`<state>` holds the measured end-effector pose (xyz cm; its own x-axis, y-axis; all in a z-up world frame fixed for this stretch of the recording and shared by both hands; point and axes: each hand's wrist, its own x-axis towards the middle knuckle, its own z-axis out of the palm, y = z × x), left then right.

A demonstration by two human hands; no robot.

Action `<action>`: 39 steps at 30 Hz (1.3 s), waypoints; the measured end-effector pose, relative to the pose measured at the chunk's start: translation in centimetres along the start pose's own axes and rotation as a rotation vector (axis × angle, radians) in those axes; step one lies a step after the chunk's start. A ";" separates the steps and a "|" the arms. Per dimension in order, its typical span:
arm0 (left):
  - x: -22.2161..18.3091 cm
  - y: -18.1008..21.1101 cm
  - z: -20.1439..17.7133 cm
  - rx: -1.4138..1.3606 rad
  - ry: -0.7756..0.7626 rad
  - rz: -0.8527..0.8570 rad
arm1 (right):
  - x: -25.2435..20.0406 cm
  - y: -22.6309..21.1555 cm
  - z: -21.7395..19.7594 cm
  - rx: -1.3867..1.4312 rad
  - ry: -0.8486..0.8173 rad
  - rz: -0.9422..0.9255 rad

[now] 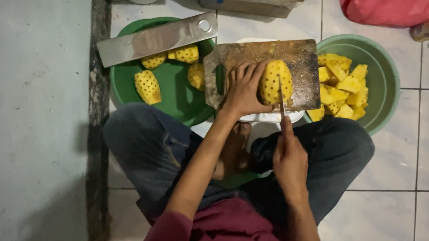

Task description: A person sitting on the floor is peeling and cutting a pineapple into pieces using a knife on a wooden cutting board.

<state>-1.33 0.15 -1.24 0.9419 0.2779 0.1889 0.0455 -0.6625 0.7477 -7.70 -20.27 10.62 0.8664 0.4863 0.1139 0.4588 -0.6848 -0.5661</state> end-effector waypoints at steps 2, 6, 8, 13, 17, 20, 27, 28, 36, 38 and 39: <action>0.1 -0.4 0.3 0.000 0.001 -0.002 | 2.3 -1.5 -0.5 -0.031 -0.016 -0.013; 0.2 -1.2 1.3 0.055 -0.025 -0.005 | 6.4 -0.7 0.0 -0.228 -0.143 0.047; 0.5 -0.3 0.1 0.052 -0.033 -0.010 | 8.2 -0.3 -0.1 -0.301 -0.206 0.049; 0.3 -1.3 1.1 0.047 -0.054 -0.008 | 8.8 -0.4 -0.7 -0.370 -0.375 0.118; 0.3 -1.0 0.8 0.026 -0.025 -0.016 | 5.2 -2.5 -1.9 -0.380 -0.372 0.138; 0.6 -0.9 0.8 0.003 -0.031 -0.023 | 1.8 -1.9 -2.2 -0.334 -0.294 0.135; 0.4 -1.0 0.8 -0.011 -0.048 0.004 | -5.0 0.9 -2.4 -0.231 -0.256 0.140; 0.7 -0.5 0.0 -0.011 -0.051 0.005 | -5.5 0.5 -2.9 -0.230 -0.255 0.143; -0.6 -1.5 -3.0 0.041 -0.011 0.016 | -6.1 -1.1 -6.4 0.072 -0.076 0.158; -0.2 -1.0 -2.3 0.072 -0.030 0.045 | -5.4 -0.7 -6.1 0.089 -0.082 0.188; -0.2 -0.7 -1.9 0.102 -0.051 0.068 | -5.2 -0.6 -6.0 0.105 -0.094 0.219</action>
<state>-2.15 1.87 -0.56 0.9594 0.1959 0.2027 0.0120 -0.7466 0.6652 -11.28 -25.67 15.23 0.9184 0.3841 -0.0944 0.2348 -0.7216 -0.6513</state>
